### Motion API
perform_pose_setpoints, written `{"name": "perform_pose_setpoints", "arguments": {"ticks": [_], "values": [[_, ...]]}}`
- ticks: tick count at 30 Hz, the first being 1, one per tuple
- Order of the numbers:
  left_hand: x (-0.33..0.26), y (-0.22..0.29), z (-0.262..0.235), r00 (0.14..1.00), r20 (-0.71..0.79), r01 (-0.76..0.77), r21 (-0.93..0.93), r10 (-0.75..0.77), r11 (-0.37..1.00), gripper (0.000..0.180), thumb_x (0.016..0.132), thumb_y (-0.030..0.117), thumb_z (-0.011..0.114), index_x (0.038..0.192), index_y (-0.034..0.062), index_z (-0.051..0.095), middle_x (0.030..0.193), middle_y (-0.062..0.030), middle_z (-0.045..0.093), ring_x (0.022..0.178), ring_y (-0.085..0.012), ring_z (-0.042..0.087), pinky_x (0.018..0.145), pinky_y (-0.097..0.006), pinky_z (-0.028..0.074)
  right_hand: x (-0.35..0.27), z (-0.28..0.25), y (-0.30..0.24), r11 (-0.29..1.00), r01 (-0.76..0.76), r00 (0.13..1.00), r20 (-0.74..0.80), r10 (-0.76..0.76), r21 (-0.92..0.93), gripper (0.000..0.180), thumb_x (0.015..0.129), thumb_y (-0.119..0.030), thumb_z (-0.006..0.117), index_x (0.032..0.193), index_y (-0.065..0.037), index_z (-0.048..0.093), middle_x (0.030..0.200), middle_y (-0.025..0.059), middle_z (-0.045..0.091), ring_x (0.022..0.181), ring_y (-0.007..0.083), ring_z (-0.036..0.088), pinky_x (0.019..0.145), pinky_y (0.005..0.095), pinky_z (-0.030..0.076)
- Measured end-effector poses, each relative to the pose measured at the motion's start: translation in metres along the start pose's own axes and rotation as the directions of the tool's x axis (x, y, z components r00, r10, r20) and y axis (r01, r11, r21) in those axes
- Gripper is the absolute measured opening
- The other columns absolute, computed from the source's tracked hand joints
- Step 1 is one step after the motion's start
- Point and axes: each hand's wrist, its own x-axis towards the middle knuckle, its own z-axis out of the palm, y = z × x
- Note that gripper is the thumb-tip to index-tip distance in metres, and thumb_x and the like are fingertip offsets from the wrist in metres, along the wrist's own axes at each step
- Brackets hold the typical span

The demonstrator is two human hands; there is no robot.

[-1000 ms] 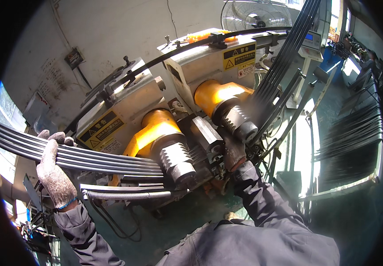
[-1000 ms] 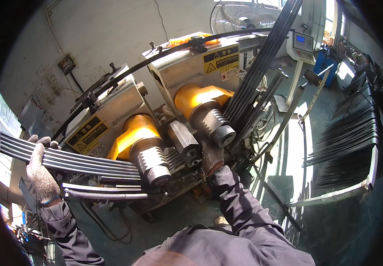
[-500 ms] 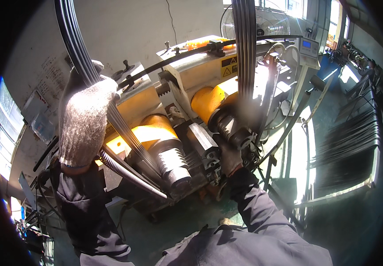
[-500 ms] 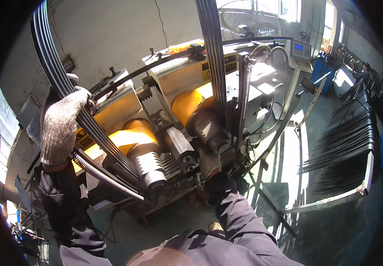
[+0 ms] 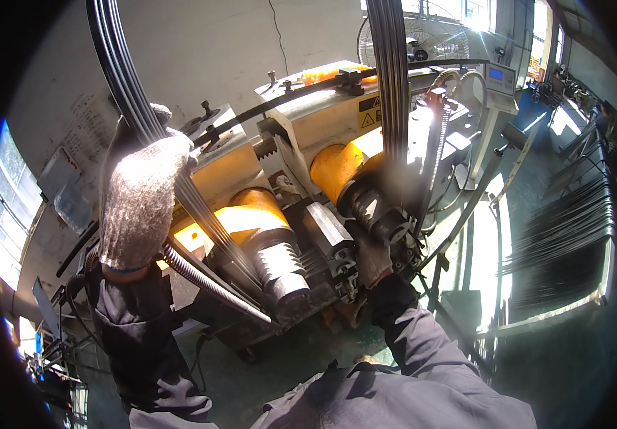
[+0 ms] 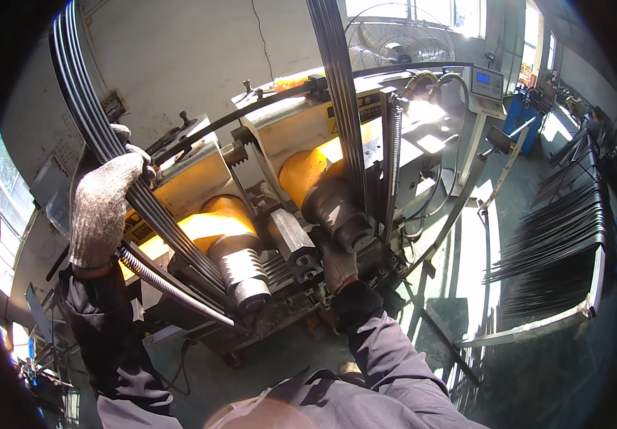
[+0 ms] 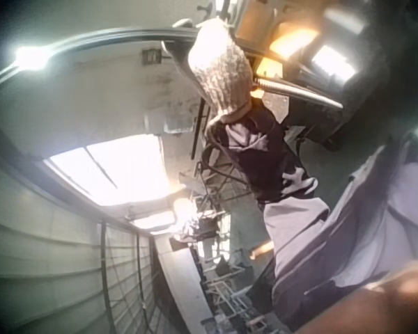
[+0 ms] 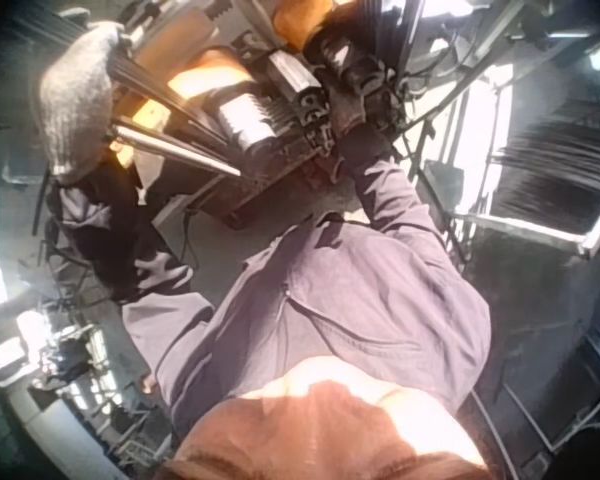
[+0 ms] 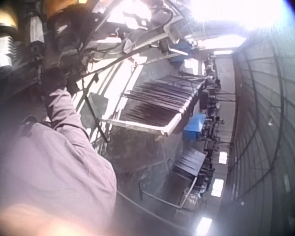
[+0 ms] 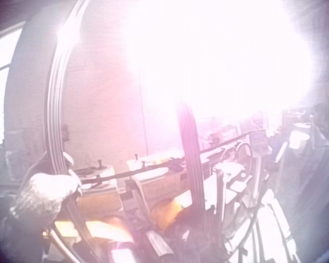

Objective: The person repeatedly picks up bundles of long metal rods from a floor stack and feeds them into a yellow industrial machine. The rods are processed by the machine and then placed back onto the stack. This cycle is repeated continuously throughout the clip.

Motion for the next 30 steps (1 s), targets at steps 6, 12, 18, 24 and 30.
{"name": "perform_pose_setpoints", "arguments": {"ticks": [6,12,18,24,30], "values": [[-0.001,-0.004,-0.003,0.999,0.016,-0.041,-0.054,0.042,0.998,0.020,0.111,0.011,0.074,0.127,-0.0001,0.072,0.114,-0.0130,0.077,0.102,-0.0199,0.077,0.092,-0.035,0.066,0.003,0.001,-0.010,0.937,-0.153,0.986,-0.011,0.165,0.313,0.037,0.108,-0.012,0.068,0.144,-0.010,0.073,0.143,0.0217,0.072,0.135,0.0372,0.068,0.115,0.0453,0.054],[-0.001,0.017,-0.002,0.991,0.004,0.128,-0.342,-0.135,0.931,0.039,0.107,0.017,0.080,0.138,0.0007,0.064,0.110,-0.0120,0.074,0.100,-0.0200,0.077,0.090,-0.034,0.065,0.006,0.008,-0.014,0.786,-0.281,0.937,-0.019,0.348,0.550,0.034,0.109,-0.020,0.072,0.135,0.000,0.076,0.138,0.0139,0.077,0.129,0.0259,0.070,0.113,0.0420,0.053],[0.010,0.053,-0.015,0.977,-0.076,0.185,-0.146,-0.198,0.972,0.047,0.109,0.028,0.076,0.143,-0.0028,0.067,0.105,-0.0157,0.080,0.096,-0.0206,0.081,0.091,-0.034,0.065,0.008,0.012,-0.010,0.659,-0.345,0.899,0.032,0.437,0.668,0.041,0.108,-0.022,0.076,0.141,0.001,0.073,0.145,0.0136,0.075,0.135,0.0254,0.068,0.116,0.0408,0.051],[0.018,0.059,-0.011,0.991,-0.062,0.121,0.094,-0.115,0.988,0.027,0.113,0.023,0.069,0.130,0.0033,0.076,0.101,-0.0075,0.080,0.095,-0.0149,0.079,0.087,-0.031,0.065,0.009,0.004,-0.020,0.733,-0.284,0.934,0.005,0.358,0.618,0.042,0.110,-0.023,0.073,0.145,0.000,0.071,0.144,0.0128,0.073,0.132,0.0247,0.068,0.113,0.0404,0.053],[0.013,0.031,-0.021,0.956,0.118,-0.285,0.587,0.268,0.758,0.019,0.114,0.011,0.062,0.120,0.0045,0.078,0.101,-0.0076,0.081,0.090,-0.0148,0.080,0.082,-0.028,0.065,0.011,0.008,-0.015,0.724,-0.266,0.938,-0.002,0.347,0.637,0.040,0.109,-0.023,0.073,0.141,0.001,0.072,0.136,0.0130,0.075,0.122,0.0268,0.072,0.106,0.0440,0.056]]}}
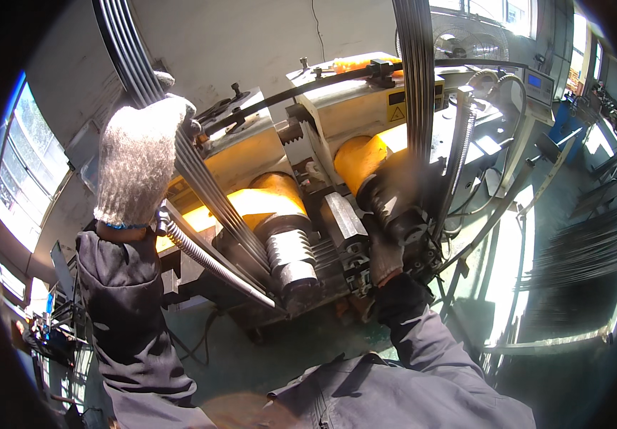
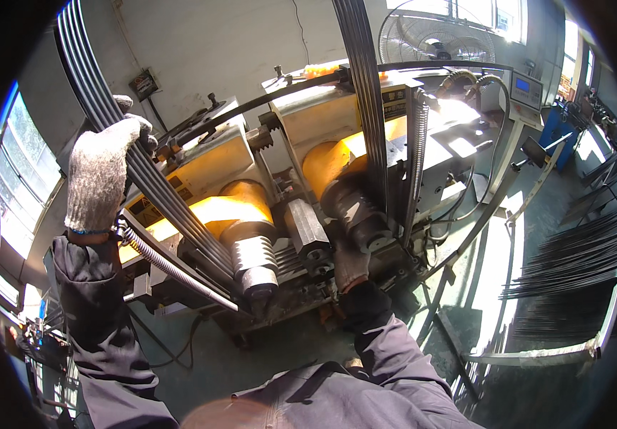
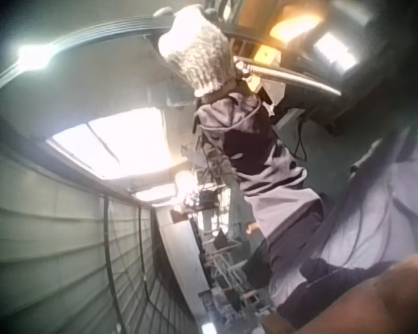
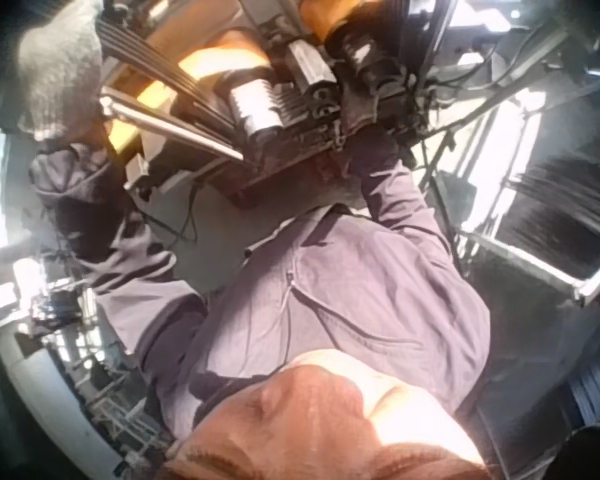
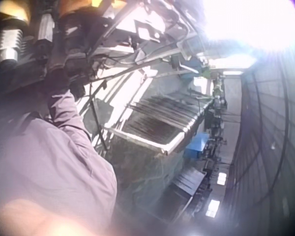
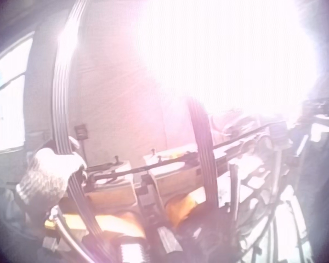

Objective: The person repeatedly picks up bundles of long metal rods from a floor stack and feeds them into a yellow industrial machine. The rods are processed by the machine and then placed back onto the stack. This cycle is repeated continuously throughout the clip.

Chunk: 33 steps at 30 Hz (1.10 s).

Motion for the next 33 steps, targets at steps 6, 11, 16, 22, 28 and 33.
{"name": "perform_pose_setpoints", "arguments": {"ticks": [6,11,16,22,28,33], "values": [[-0.023,-0.010,0.000,0.952,0.144,0.305,-0.330,-0.271,0.894,0.023,0.109,0.011,0.065,0.127,-0.0019,0.072,0.107,-0.0114,0.081,0.101,-0.0199,0.080,0.093,-0.033,0.066,0.001,-0.012,0.035,0.819,0.310,0.951,0.163,-0.263,-0.483,0.035,0.109,-0.017,0.068,0.141,-0.005,0.073,0.131,0.0171,0.076,0.115,0.0321,0.076,0.098,0.0469,0.060],[-0.031,-0.003,-0.014,0.844,0.404,0.494,-0.328,-0.353,0.806,0.032,0.107,0.009,0.071,0.138,0.0002,0.068,0.117,-0.0140,0.082,0.111,-0.0223,0.080,0.102,-0.036,0.065,-0.005,-0.013,0.047,0.998,-0.042,0.988,0.144,0.049,-0.047,0.043,0.104,-0.006,0.062,0.146,-0.008,0.071,0.132,0.0205,0.076,0.119,0.0402,0.075,0.103,0.0494,0.060],[-0.031,-0.004,-0.022,0.722,0.483,0.691,-0.500,-0.495,0.521,0.035,0.108,0.008,0.072,0.142,0.0026,0.065,0.119,-0.0145,0.081,0.113,-0.0227,0.080,0.103,-0.038,0.067,-0.009,-0.009,0.037,0.999,0.042,0.997,0.072,-0.041,-0.007,0.022,0.109,-0.013,0.072,0.122,0.003,0.079,0.122,0.0096,0.080,0.111,0.0196,0.075,0.099,0.0372,0.058],[-0.030,0.003,-0.023,0.735,0.441,0.677,-0.501,-0.515,0.538,0.031,0.108,0.025,0.077,0.133,0.0072,0.082,0.120,-0.0084,0.085,0.102,-0.0156,0.081,0.082,-0.030,0.065,-0.010,-0.007,0.027,0.996,-0.077,0.995,0.061,0.075,0.044,0.026,0.111,-0.016,0.070,0.126,0.003,0.079,0.124,0.0110,0.080,0.113,0.0201,0.074,0.100,0.0381,0.058],[-0.026,0.020,-0.033,0.645,0.493,0.759,-0.503,-0.584,0.414,0.038,0.105,0.012,0.078,0.141,0.0057,0.066,0.123,-0.0098,0.081,0.114,-0.0229,0.079,0.096,-0.038,0.069,-0.013,-0.021,0.046,0.949,0.046,0.987,0.160,0.004,-0.311,0.032,0.114,-0.016,0.063,0.138,0.000,0.075,0.130,0.0146,0.079,0.115,0.0271,0.075,0.102,0.0411,0.058],[-0.023,0.023,-0.027,0.667,0.484,0.745,-0.438,-0.566,0.504,0.037,0.106,0.010,0.077,0.140,0.0044,0.066,0.122,-0.0105,0.081,0.112,-0.0226,0.080,0.098,-0.037,0.068,-0.014,-0.038,0.068,0.624,0.410,0.908,0.357,-0.217,-0.665,0.048,0.102,-0.002,0.059,0.148,-0.005,0.070,0.122,0.0226,0.078,0.110,0.0397,0.075,0.098,0.0483,0.060]]}}
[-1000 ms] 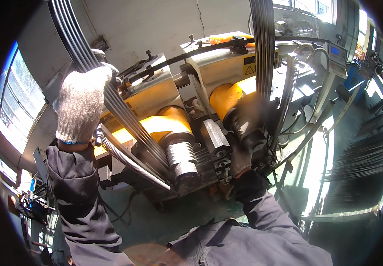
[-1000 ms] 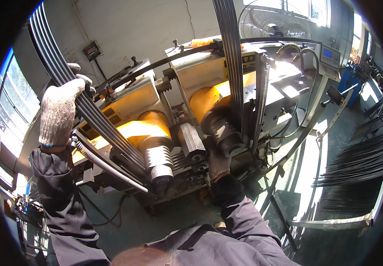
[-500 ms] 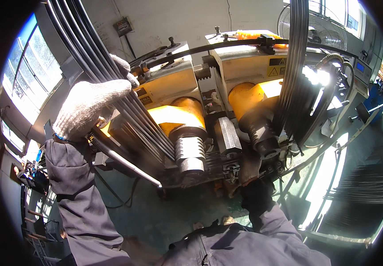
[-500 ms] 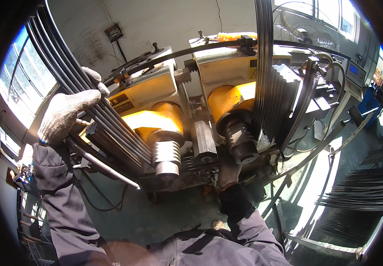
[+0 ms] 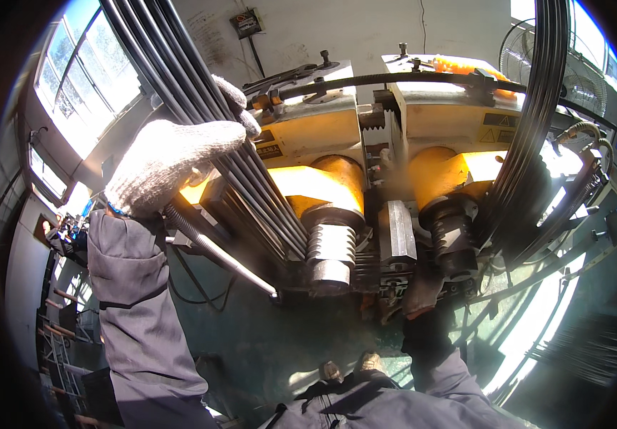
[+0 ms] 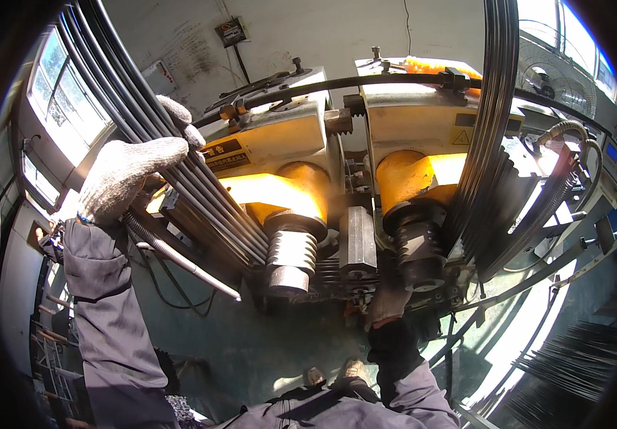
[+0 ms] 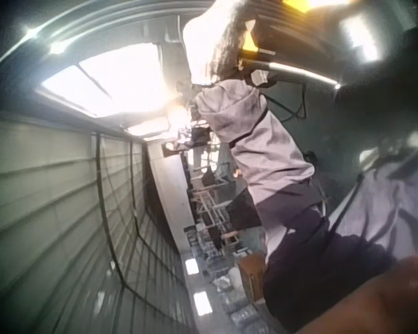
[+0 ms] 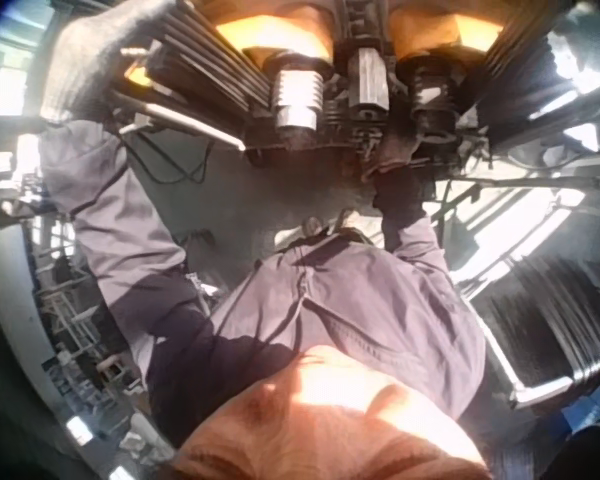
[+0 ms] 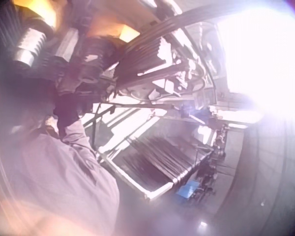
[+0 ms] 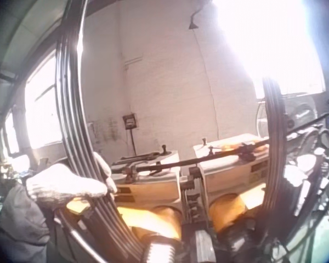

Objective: The person repeatedly picks up bundles of long metal rods from a floor stack and feeds them into a yellow industrial machine. The rods are processed by the machine and then placed back onto the stack. This cycle is repeated continuously throughout the clip.

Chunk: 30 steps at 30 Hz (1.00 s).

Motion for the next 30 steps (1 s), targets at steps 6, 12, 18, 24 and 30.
{"name": "perform_pose_setpoints", "arguments": {"ticks": [6,12,18,24,30], "values": [[0.003,-0.002,0.001,0.995,0.023,-0.085,-0.258,0.094,0.962,0.035,0.101,0.011,0.084,0.133,0.0040,0.071,0.124,-0.0112,0.081,0.118,-0.0218,0.078,0.106,-0.037,0.063,0.006,0.007,-0.010,0.898,-0.221,0.971,0.000,0.239,0.380,0.033,0.117,-0.015,0.056,0.139,0.000,0.074,0.134,0.0152,0.078,0.121,0.0282,0.074,0.105,0.0421,0.059],[0.002,-0.001,0.003,0.992,-0.010,-0.125,-0.237,0.126,0.964,0.034,0.104,0.007,0.079,0.136,0.0044,0.066,0.119,-0.0118,0.080,0.113,-0.0224,0.078,0.100,-0.037,0.066,0.011,-0.008,-0.030,0.222,-0.358,0.883,0.251,0.397,0.907,0.035,0.115,-0.016,0.062,0.145,-0.002,0.071,0.122,0.0108,0.077,0.110,0.0250,0.076,0.090,0.0390,0.062],[0.001,-0.005,-0.003,0.981,0.056,-0.175,-0.158,0.186,0.972,0.036,0.105,0.016,0.081,0.138,0.0031,0.071,0.123,-0.0081,0.083,0.108,-0.0120,0.079,0.073,-0.021,0.062,0.020,-0.027,-0.040,0.974,-0.225,0.967,0.124,0.221,0.017,0.037,0.116,-0.029,0.062,0.128,0.002,0.078,0.116,0.0118,0.080,0.102,0.0250,0.077,0.095,0.0367,0.060],[-0.072,-0.029,-0.002,0.451,0.030,-0.646,0.700,0.892,0.303,0.006,0.099,0.013,0.071,0.102,0.0094,0.074,0.085,-0.0131,0.073,0.075,-0.0294,0.075,0.071,-0.041,0.061,-0.007,-0.055,-0.095,0.183,-0.325,0.891,0.236,0.388,0.928,0.044,0.118,-0.035,0.057,0.126,0.003,0.078,0.107,0.0132,0.079,0.092,0.0245,0.076,0.084,0.0388,0.063],[-0.285,-0.038,0.031,0.850,-0.512,-0.438,-0.563,0.120,0.701,0.018,0.102,0.002,0.078,0.118,0.0034,0.072,0.098,-0.0051,0.074,0.096,-0.0126,0.073,0.085,-0.032,0.062,-0.087,-0.084,-0.136,0.410,-0.279,0.945,0.173,0.277,0.868,0.043,0.118,-0.035,0.059,0.124,0.004,0.077,0.105,0.0137,0.079,0.087,0.0263,0.074,0.081,0.0407,0.062]]}}
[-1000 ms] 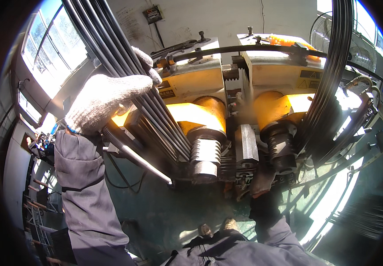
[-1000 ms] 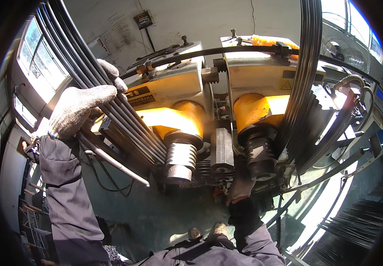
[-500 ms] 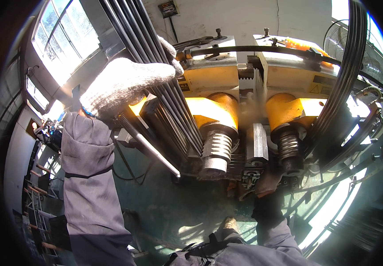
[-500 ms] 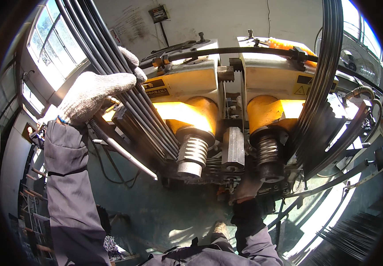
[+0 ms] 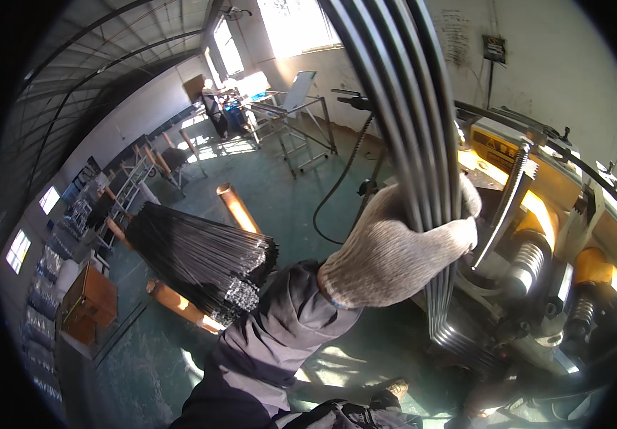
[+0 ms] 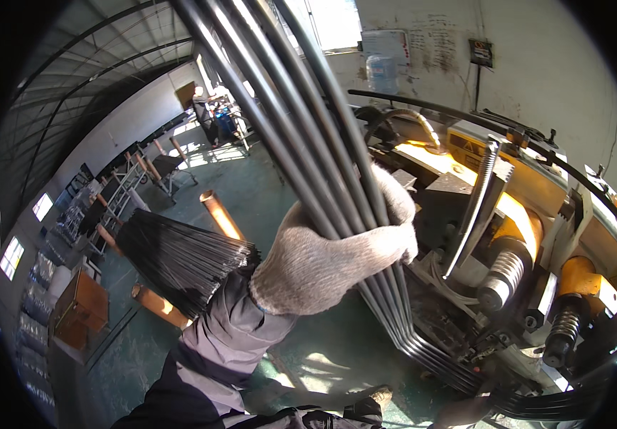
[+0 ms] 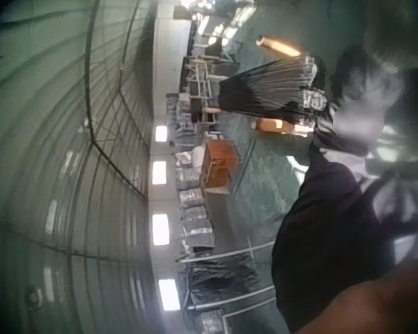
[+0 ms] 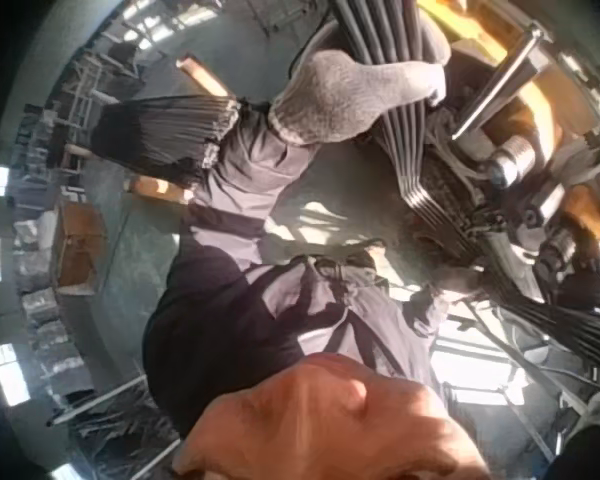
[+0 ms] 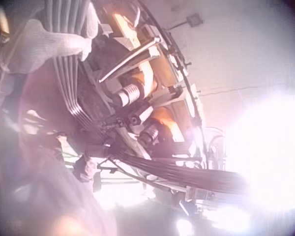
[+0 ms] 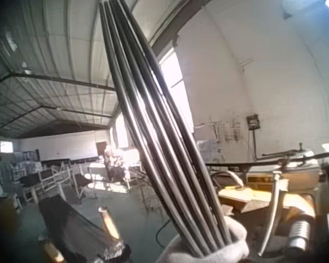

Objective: The person repeatedly picks up bundles of long metal rods from a floor stack and feeds them into a yellow industrial machine. The rods are processed by the machine and then placed back onto the stack. This cycle is repeated continuously throughout the clip.

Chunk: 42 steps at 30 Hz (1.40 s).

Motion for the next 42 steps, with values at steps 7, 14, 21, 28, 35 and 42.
{"name": "perform_pose_setpoints", "arguments": {"ticks": [7,14,21,28,35,42], "values": [[-0.273,0.103,-0.098,0.826,-0.555,-0.030,0.124,0.095,0.992,0.021,0.104,-0.009,0.070,0.122,0.0011,0.067,0.098,-0.0066,0.073,0.093,-0.0189,0.076,0.085,-0.035,0.063,-0.156,-0.012,0.031,0.925,0.290,0.918,0.346,-0.196,-0.247,0.043,0.118,-0.036,0.062,0.123,0.004,0.077,0.102,0.0142,0.079,0.081,0.0284,0.072,0.078,0.0429,0.062],[-0.520,0.218,-0.098,0.337,-0.919,0.122,0.257,0.203,0.959,0.023,0.105,-0.004,0.071,0.127,0.0031,0.067,0.104,-0.0130,0.076,0.099,-0.0252,0.078,0.092,-0.044,0.064,-0.297,0.058,0.018,0.866,0.500,0.607,0.707,-0.363,0.015,0.043,0.118,-0.037,0.064,0.123,0.005,0.076,0.103,0.0158,0.080,0.079,0.0302,0.070,0.076,0.0447,0.062],[-0.683,0.307,-0.003,-0.281,-0.845,0.266,0.387,0.455,0.883,0.021,0.105,-0.008,0.063,0.126,-0.0028,0.061,0.098,-0.0185,0.076,0.092,-0.0320,0.080,0.085,-0.043,0.068,-0.478,0.147,-0.056,0.941,-0.286,0.254,0.932,0.257,-0.182,0.047,0.113,-0.041,0.073,0.127,0.004,0.074,0.115,0.0228,0.081,0.091,0.0306,0.071,0.082,0.0428,0.060],[-0.820,0.419,0.073,-0.603,-0.490,0.256,0.629,0.630,0.734,0.026,0.101,-0.003,0.064,0.126,-0.0038,0.060,0.094,-0.0173,0.073,0.086,-0.0318,0.077,0.080,-0.045,0.066,-0.681,0.158,-0.195,0.897,-0.438,-0.034,0.998,0.053,-0.063,0.023,0.113,-0.022,0.069,0.122,0.000,0.069,0.096,0.0032,0.066,0.078,0.0118,0.059,0.071,0.0313,0.051],[-1.015,0.571,0.104,-0.683,-0.289,0.140,0.849,0.671,0.509,0.021,0.101,-0.003,0.059,0.121,-0.0040,0.060,0.092,-0.0172,0.072,0.084,-0.0345,0.074,0.086,-0.048,0.065,-0.914,0.119,-0.433,0.807,-0.529,-0.085,0.930,-0.358,0.262,0.036,0.112,-0.016,0.068,0.142,0.002,0.065,0.096,0.0028,0.069,0.075,0.0068,0.056,0.067,0.0268,0.048],[-1.203,0.706,0.147,-0.560,-0.295,0.164,0.876,0.774,0.453,0.017,0.104,0.012,0.061,0.108,-0.0032,0.067,0.098,-0.0190,0.074,0.094,-0.0357,0.073,0.102,-0.051,0.060,-1.101,0.037,-0.735,0.342,-0.163,-0.204,0.307,-0.930,0.925,0.039,0.101,-0.022,0.070,0.134,-0.002,0.070,0.128,0.0197,0.074,0.112,0.0355,0.076,0.093,0.0469,0.063]]}}
